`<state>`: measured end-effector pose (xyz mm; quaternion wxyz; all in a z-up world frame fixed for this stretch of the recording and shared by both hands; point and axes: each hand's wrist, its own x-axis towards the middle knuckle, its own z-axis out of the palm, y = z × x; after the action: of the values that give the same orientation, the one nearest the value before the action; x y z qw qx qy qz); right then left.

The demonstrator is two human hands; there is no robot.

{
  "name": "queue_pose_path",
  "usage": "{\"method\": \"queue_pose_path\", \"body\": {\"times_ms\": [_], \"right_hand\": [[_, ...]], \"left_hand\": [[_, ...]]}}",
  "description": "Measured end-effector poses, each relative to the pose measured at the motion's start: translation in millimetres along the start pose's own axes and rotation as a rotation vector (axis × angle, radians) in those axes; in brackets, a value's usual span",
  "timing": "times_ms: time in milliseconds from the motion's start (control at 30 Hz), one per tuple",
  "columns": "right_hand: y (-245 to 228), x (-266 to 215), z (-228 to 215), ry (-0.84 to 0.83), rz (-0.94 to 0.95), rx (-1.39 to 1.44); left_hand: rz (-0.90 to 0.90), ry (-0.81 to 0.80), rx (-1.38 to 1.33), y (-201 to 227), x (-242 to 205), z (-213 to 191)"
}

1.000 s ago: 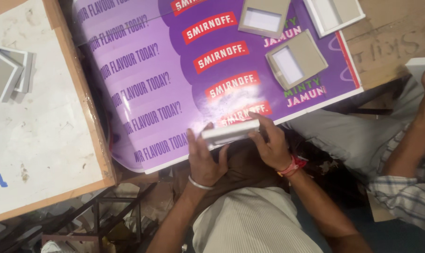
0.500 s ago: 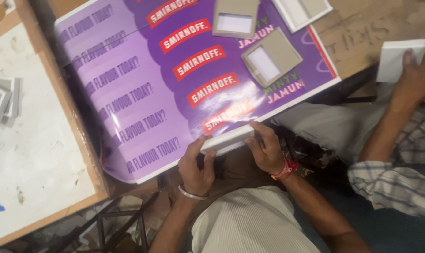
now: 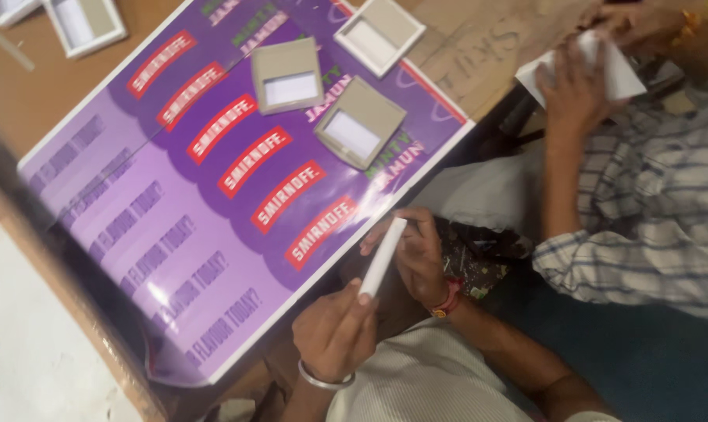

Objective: The person assembles small white photo frames by hand on a purple branded mat. They pick up frame parts, align them, and press them together, then place the assembled frames on the mat. The process is repeated for multiple frames.

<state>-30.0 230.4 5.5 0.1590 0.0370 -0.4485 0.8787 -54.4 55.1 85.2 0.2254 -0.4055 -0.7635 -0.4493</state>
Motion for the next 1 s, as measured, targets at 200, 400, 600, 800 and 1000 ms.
{"method": "queue_pose_path", "body": {"times_ms": [200, 400, 600, 800, 1000], "right_hand": [[-0.4, -5.2, -17.1, 0.197, 0.035, 0.136], [0.2, -14.7, -21.8, 0.363, 0.052, 0.188], [10.4, -17.5, -31.4, 0.405, 0.072, 0.417], [4.6, -17.9, -31.9, 0.524, 0.135, 0.577], [6.6, -24.2, -37.3, 0.417, 0.099, 0.396]], "left_hand": [[-0.013, -0.033, -0.044, 8.5, 6.9, 27.2], [0.003, -0.093, -0.038, 15.9, 1.2, 38.7], [-0.030, -0.154, -0.070, 22.9, -2.7, 51.1], [-0.056, -0.182, -0.085, 29.8, -7.1, 57.7], [-0.081, -0.189, -0.121, 30.7, -23.3, 61.4]]}}
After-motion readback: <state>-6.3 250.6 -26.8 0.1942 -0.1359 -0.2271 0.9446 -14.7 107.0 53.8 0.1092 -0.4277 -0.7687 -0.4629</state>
